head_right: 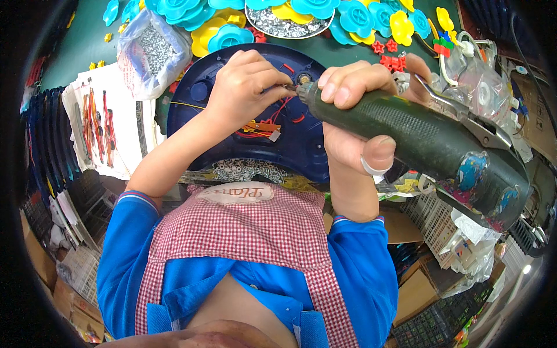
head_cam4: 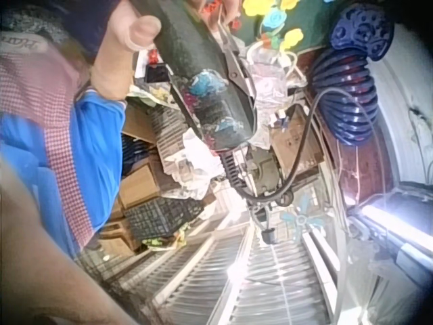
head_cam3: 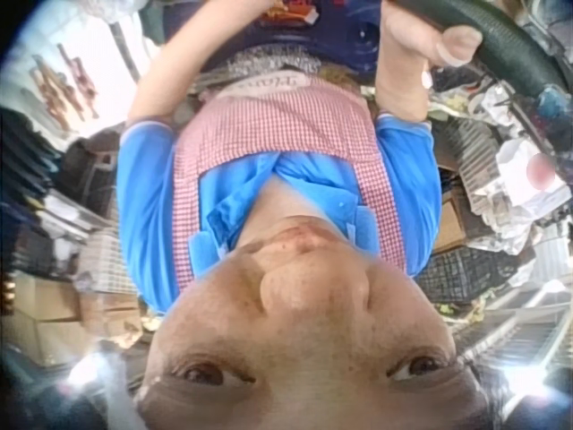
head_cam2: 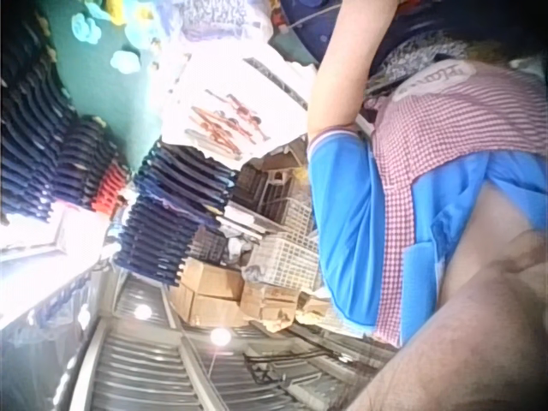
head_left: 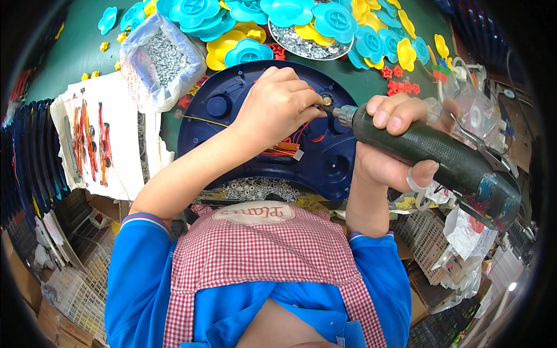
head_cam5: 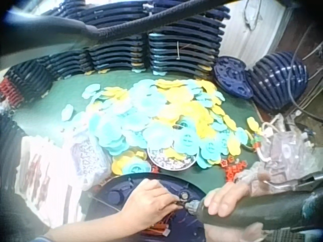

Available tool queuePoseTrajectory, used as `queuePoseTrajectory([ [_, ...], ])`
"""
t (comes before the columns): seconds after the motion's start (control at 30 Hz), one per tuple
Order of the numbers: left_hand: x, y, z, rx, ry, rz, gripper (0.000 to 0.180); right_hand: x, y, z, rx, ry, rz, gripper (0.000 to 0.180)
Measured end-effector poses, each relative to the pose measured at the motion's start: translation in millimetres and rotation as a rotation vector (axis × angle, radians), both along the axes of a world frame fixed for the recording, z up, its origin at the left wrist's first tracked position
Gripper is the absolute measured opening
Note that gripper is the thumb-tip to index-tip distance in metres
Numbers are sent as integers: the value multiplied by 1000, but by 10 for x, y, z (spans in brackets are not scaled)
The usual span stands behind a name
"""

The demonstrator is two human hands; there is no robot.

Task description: The person assembles small electronic components on a blue plastic base, using a soldering iron to attach wires to star-shaped pieces. They handle wires, small connectors, and the base, repeatedly positioning and soldering parts while working at a cluttered table with colorful plastic flowers and other supplies.

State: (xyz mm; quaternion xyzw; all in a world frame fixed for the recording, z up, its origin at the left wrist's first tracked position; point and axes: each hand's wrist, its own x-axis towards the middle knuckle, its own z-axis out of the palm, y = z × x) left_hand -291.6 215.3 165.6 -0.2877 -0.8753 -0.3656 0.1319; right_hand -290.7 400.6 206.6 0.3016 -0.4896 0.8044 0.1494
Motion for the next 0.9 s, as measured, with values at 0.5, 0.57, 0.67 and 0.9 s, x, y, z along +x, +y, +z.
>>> queuePoseTrajectory([
  [0.5,-892,-49,-76,-397,-112,208,18,110,132,-38,80,-146,-305,88],
  [0.57,-840,-70,-122,-255,69,249,19,111,112,-84,111,-162,-345,90],
  [0.67,-443,19,-85,-32,-1,140,18,73,61,-123,72,-155,-359,90],
  [0.9,43,179,-275,52,-134,-27,17,-28,-7,-209,130,-164,-364,84],
])
